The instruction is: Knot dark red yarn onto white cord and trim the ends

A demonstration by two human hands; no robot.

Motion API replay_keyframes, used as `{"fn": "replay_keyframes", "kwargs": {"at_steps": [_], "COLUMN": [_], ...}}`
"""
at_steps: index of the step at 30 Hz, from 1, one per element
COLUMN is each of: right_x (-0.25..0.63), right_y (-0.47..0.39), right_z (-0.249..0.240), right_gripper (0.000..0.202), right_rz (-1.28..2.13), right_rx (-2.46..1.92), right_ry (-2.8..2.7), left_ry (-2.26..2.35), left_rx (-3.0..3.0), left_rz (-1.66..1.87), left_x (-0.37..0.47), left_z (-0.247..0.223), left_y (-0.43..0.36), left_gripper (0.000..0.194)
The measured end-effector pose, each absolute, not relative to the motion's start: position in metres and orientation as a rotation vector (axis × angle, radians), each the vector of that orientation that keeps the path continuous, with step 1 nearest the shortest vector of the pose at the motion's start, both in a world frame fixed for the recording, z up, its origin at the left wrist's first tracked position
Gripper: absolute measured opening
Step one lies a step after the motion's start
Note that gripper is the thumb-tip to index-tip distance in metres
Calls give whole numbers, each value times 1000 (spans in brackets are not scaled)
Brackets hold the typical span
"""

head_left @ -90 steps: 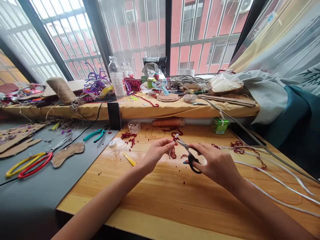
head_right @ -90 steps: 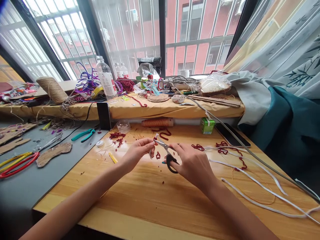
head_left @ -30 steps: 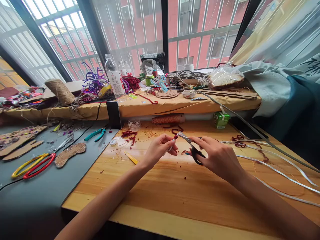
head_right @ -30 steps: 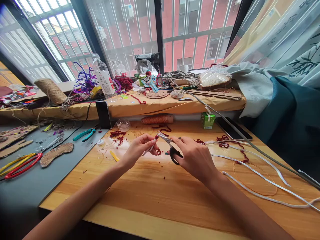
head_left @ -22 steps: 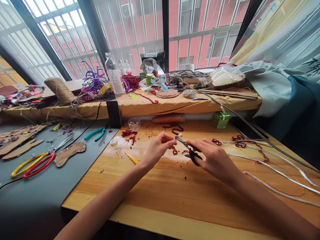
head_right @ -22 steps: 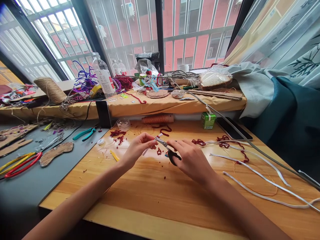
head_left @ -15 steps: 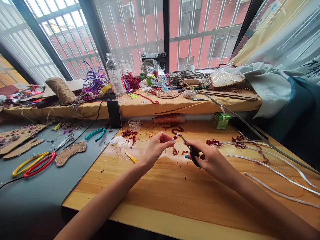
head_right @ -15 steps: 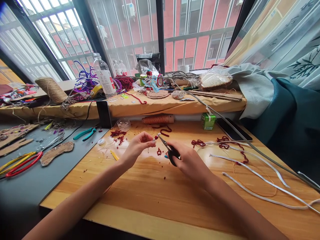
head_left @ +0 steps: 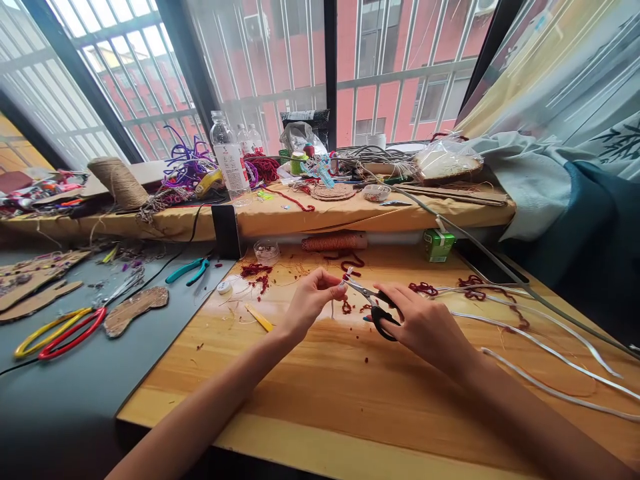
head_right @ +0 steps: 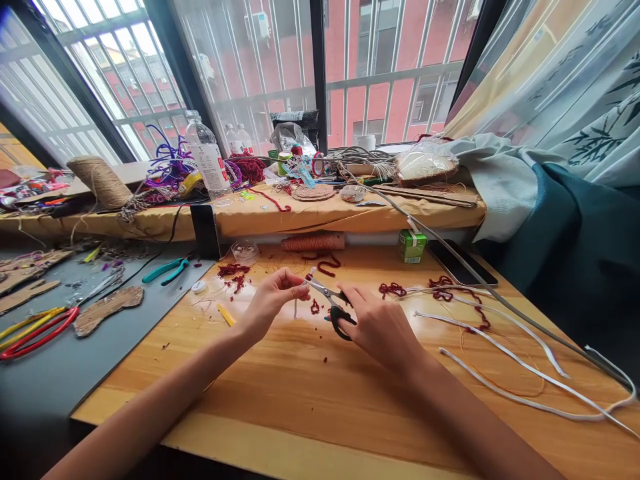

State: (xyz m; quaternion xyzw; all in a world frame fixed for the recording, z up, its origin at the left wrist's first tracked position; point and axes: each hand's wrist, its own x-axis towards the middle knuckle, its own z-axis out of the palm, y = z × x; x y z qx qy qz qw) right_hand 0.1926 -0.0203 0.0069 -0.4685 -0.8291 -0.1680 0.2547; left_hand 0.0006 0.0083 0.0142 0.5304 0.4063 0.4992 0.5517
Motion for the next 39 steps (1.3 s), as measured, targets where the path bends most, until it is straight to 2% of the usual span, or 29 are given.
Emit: {"fn": "replay_keyframes", "kwargs": {"at_steps": [8, 16, 25, 33, 39], "right_x": [193, 194, 191, 193, 194], "right_y": [-21, -19, -21, -19, -20], "right_z": [10, 8, 7, 5, 8], "right_gripper": [24, 29, 35, 24, 25], "right_rz": [-822, -561, -693, -856, -669], "right_rx": [-1169, -1209, -1241, -1168, -1193], "right_ry": [-2259, -2159, -2221, -2235, -2223], "left_ry": [951, 1005, 1002, 980, 1031], "left_rx": [1275, 1263, 1279, 1260, 1294], "left_rz": [1176, 1196, 1151, 1140, 1181], "left_x": [3, 1, 2, 2, 1], "left_z": [10, 10, 11, 10, 7], "left_y": [8, 12, 9, 8, 11], "left_gripper": [24, 25, 24, 26, 23]}}
